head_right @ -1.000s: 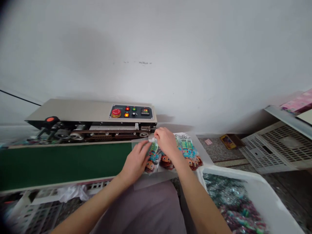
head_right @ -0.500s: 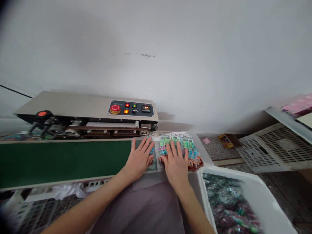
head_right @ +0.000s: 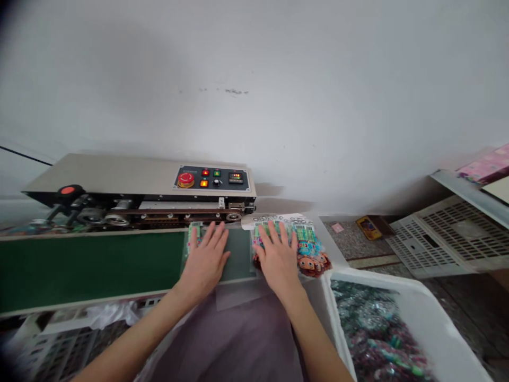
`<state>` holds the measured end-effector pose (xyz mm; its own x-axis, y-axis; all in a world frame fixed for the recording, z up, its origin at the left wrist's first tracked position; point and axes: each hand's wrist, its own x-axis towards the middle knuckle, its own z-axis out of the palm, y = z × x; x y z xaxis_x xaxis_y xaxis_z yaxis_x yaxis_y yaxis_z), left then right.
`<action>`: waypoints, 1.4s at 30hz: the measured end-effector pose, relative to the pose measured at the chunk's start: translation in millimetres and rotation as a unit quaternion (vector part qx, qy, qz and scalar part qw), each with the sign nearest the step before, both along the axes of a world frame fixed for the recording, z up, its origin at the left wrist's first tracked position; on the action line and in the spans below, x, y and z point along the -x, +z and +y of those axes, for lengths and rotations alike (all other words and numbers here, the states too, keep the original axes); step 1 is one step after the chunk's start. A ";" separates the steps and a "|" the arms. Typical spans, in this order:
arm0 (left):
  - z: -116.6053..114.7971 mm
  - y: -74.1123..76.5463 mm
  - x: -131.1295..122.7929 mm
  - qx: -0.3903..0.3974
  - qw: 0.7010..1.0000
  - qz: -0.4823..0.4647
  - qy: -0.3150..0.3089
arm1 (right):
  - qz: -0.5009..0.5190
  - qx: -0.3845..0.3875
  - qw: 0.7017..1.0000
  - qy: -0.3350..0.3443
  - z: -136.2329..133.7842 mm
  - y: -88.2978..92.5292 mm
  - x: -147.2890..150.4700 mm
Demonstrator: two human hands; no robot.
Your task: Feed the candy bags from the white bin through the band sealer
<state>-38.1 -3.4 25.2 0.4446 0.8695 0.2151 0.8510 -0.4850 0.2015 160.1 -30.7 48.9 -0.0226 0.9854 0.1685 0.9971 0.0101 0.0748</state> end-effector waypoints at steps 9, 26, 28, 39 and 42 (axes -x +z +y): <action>6.5 -20.2 -53.4 -0.017 0.984 -0.002 -0.177 | -0.050 -0.010 0.999 -0.015 -5.5 5.2 -25.6; 9.1 -31.8 -38.6 -0.031 0.988 0.000 -0.153 | -0.030 -0.002 1.000 -0.006 -16.4 -14.5 -26.8; 8.1 -31.0 -32.7 -0.031 0.989 0.000 -0.145 | -0.025 0.003 1.000 -0.002 -15.7 -15.4 -21.3; 8.8 -5.8 -5.5 -0.007 0.998 0.012 -0.059 | 0.002 0.013 1.000 -0.004 -6.2 -8.0 10.8; 10.6 0.5 -10.6 -0.012 0.995 0.000 -0.098 | -0.020 0.002 1.000 -0.015 -9.6 -4.1 2.3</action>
<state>-27.6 7.2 25.7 0.6056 0.7602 0.2353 0.7393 -0.6469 0.1871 157.8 -40.2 44.7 0.0009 0.9864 0.1641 0.9933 -0.0199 0.1142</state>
